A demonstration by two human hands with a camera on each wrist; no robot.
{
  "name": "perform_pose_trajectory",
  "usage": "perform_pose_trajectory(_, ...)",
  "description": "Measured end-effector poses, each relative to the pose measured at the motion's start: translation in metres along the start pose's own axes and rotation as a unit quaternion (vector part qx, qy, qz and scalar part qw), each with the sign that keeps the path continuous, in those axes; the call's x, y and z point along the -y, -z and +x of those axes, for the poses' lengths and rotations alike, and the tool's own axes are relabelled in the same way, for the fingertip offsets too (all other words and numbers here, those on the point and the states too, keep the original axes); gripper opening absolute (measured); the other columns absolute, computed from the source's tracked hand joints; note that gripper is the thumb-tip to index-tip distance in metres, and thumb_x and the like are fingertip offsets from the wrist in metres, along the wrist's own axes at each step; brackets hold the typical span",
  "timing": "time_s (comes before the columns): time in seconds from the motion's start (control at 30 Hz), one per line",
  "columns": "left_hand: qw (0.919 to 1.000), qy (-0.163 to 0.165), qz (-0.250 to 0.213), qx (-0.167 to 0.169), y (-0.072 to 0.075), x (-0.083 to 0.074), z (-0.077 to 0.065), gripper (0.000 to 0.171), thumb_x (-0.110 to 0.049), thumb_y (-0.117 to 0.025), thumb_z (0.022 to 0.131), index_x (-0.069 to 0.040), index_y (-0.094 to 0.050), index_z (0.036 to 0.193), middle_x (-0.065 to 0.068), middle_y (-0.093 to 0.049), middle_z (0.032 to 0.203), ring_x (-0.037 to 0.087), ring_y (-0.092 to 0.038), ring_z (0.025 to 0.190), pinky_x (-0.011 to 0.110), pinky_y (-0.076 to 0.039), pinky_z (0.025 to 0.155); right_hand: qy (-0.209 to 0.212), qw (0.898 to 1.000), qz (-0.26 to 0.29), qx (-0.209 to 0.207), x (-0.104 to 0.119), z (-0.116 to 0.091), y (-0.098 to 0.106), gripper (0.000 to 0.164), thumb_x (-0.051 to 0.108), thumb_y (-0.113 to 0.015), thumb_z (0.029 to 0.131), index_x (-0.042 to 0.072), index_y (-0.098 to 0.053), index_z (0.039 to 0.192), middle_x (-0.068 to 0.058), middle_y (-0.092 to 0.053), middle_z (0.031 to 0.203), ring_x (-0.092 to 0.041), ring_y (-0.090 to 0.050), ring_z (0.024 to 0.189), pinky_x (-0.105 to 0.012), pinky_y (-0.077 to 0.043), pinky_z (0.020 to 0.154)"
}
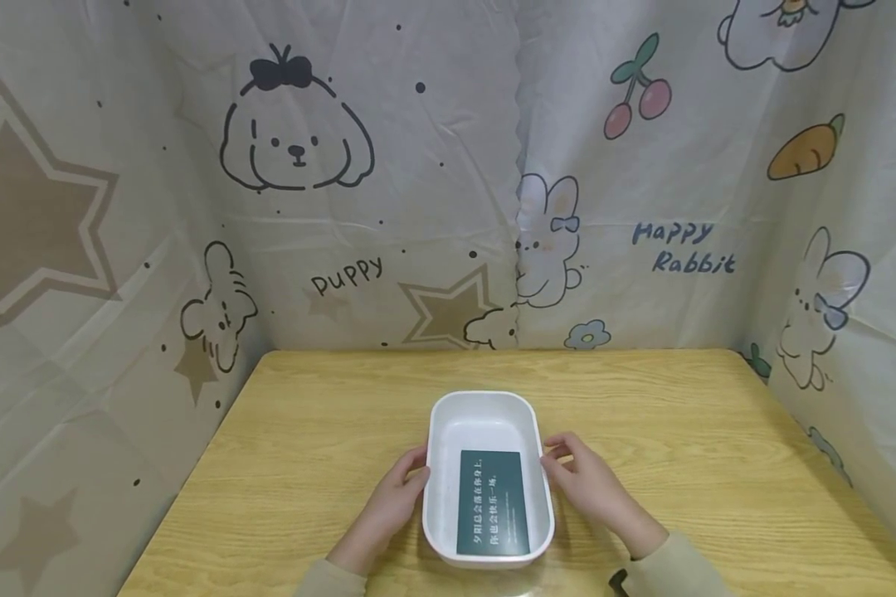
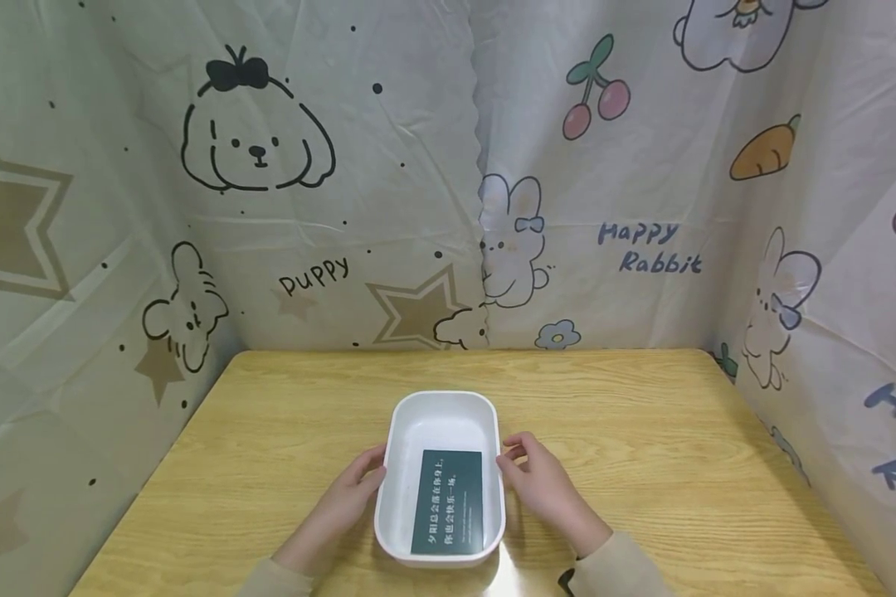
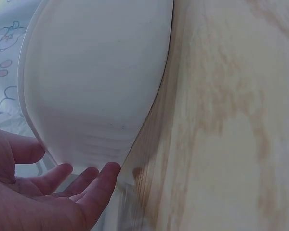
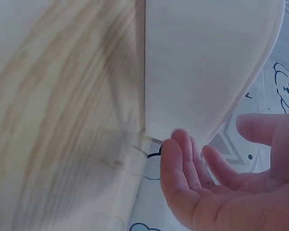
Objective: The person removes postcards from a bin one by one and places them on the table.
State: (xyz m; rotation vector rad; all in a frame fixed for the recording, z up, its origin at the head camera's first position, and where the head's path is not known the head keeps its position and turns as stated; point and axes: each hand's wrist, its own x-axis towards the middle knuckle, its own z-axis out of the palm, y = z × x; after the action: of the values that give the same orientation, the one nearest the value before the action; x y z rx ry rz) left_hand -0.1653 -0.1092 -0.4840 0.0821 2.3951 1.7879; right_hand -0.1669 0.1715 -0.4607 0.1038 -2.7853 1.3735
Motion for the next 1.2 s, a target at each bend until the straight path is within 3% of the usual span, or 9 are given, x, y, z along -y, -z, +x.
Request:
perform_pose_trajectory(0.27,1.0000,-0.002,-0.002,-0.002,0.000,0.001,-0.001,0.042,-0.021,-0.045,0.100,-0.006,-0.045,0.139,0.023,-0.048,0.139,0.041,-0.040,0.127,0.058,-0.038,0.105,0.027,0.999,-0.013,-0.032,0.002,0.003,0.003,0.026,0.015,-0.062,0.091,0.001,-0.059,0.112,-0.012,-0.065,0.099,-0.022,-0.062,0.084,-0.043,-0.056,0.074)
perform_pose_trajectory(0.83,0.9999,0.005,-0.009,0.000,-0.001,0.001,-0.002,0.044,-0.020,-0.044,0.100,-0.004,-0.042,0.141,0.025,-0.045,0.141,0.041,-0.042,0.126,0.056,-0.041,0.103,0.044,0.998,-0.021,-0.051,0.005,0.006,0.001,0.020,0.016,-0.063,0.090,0.005,-0.063,0.107,-0.011,-0.063,0.100,-0.019,-0.059,0.084,-0.040,-0.056,0.073)
perform_pose_trajectory(1.2,1.0000,0.002,-0.005,-0.003,-0.003,0.000,0.001,0.043,-0.019,-0.044,0.100,-0.003,-0.043,0.140,0.025,-0.047,0.140,0.040,-0.042,0.126,0.055,-0.042,0.102,0.088,0.990,-0.108,-0.033,0.032,0.017,0.004,0.013,0.019,-0.066,0.087,0.014,-0.068,0.100,0.000,-0.060,0.092,-0.015,-0.054,0.082,-0.034,-0.055,0.071)
